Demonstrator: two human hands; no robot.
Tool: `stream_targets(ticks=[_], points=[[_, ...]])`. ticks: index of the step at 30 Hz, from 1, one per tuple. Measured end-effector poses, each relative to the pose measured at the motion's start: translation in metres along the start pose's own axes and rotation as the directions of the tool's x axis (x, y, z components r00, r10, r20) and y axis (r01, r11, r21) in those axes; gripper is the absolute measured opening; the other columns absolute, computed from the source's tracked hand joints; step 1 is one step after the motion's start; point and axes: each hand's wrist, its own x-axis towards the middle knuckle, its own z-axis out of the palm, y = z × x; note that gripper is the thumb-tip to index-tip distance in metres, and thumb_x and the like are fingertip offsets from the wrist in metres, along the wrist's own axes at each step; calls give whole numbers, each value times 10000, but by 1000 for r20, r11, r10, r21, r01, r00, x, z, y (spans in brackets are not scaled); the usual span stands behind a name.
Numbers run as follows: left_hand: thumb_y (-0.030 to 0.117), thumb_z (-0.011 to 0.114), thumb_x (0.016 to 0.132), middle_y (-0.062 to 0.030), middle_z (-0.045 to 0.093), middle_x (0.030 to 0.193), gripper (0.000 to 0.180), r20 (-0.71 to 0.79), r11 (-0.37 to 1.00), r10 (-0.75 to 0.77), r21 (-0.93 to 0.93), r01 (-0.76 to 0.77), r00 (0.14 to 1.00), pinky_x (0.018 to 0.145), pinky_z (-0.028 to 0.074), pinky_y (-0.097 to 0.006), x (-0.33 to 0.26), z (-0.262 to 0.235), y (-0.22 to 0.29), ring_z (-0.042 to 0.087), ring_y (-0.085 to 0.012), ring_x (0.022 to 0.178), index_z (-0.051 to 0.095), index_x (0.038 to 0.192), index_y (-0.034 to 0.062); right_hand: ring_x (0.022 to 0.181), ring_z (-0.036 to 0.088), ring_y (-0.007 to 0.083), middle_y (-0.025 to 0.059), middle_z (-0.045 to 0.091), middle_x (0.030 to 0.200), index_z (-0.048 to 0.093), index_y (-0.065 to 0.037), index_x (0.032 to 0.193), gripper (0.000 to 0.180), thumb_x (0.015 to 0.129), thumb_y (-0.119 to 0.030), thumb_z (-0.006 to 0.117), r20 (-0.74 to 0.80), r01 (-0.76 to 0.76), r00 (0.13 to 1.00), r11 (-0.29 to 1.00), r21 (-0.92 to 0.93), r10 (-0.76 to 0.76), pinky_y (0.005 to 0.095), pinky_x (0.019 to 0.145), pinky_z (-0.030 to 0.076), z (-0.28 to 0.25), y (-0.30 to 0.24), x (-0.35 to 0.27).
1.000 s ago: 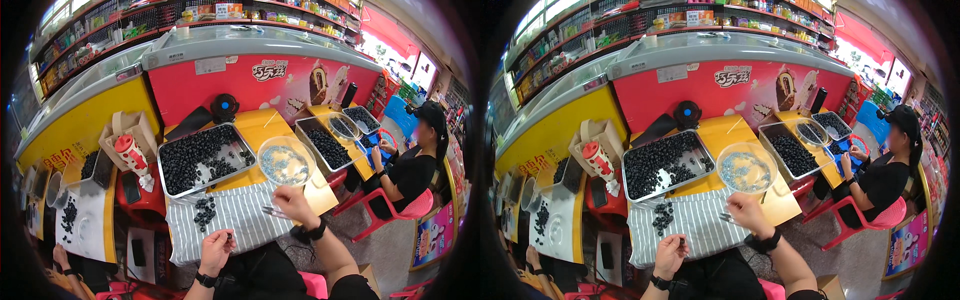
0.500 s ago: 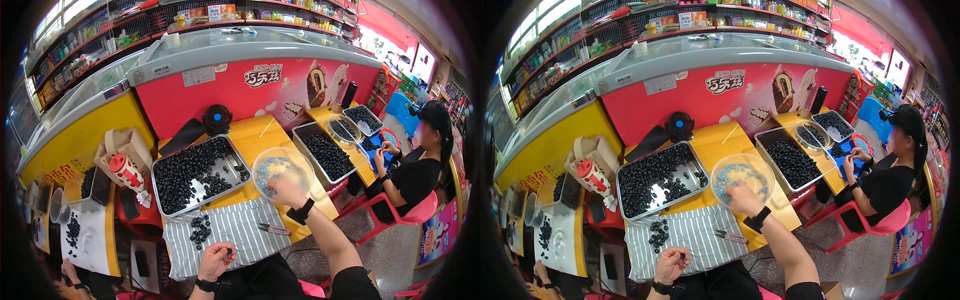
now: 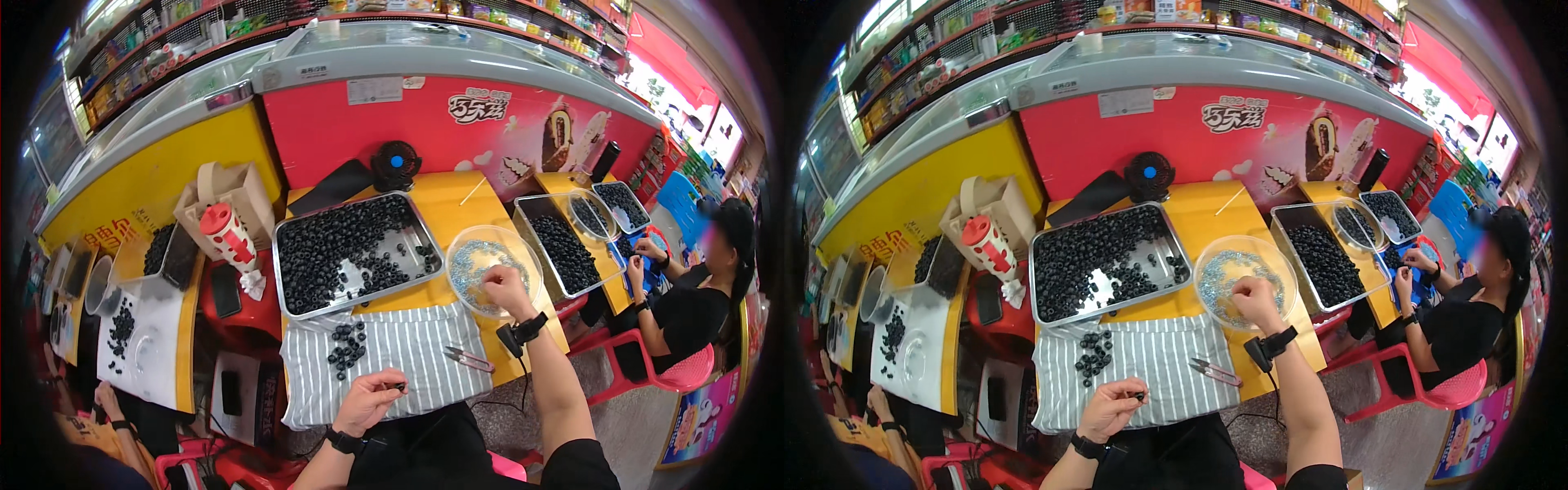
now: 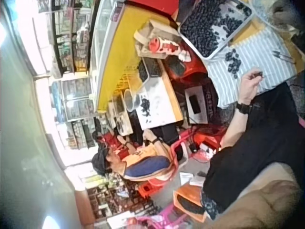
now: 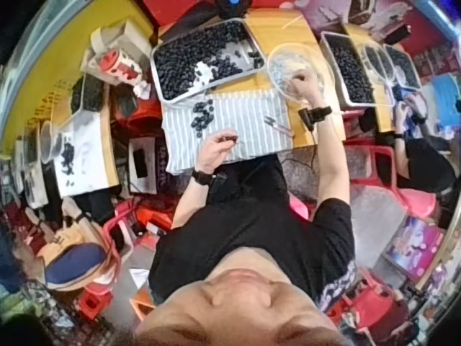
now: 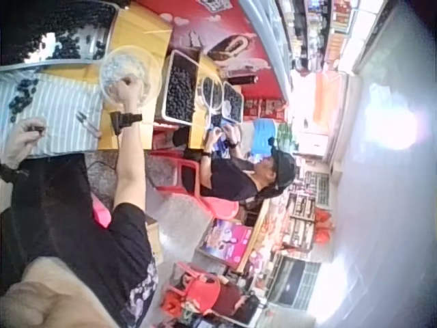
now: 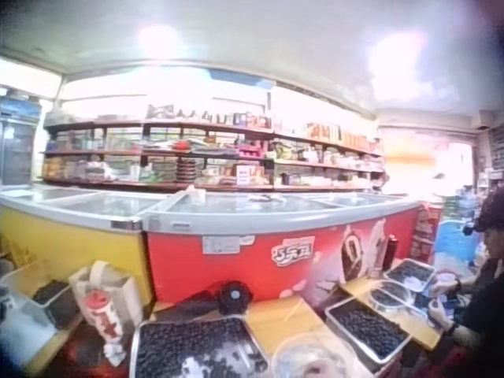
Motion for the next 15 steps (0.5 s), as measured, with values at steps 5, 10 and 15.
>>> stream_targets(ticks=[5,10,15], points=[[-75,604,829,-115,594,1051,217,23,1000,-14,-16,14,1000,842,492,-292,-3,-4,0,602,-198,922,641,1041,-46,578,554,74,10,591,634,642,10,780,66,729,22,603,4,-99,995,948,304,102,221,511,428,-5,-57,-20],[-42,602,851,-108,618,1050,197,23,1000,-14,-24,15,1000,800,508,-286,-4,-7,-2,627,-189,900,640,1045,-38,684,600,305,163,597,743,629,-8,782,108,683,-12,587,232,220,949,975,-2,-214,366,617,480,57,-100,-63],[0,609,863,-128,609,1029,212,-16,998,-60,-19,60,998,757,511,-267,-7,-5,1,626,-202,876,618,1067,-59,811,580,390,192,559,901,611,-48,996,308,697,11,566,427,231,882,973,-23,-200,448,709,473,100,-118,-91]])
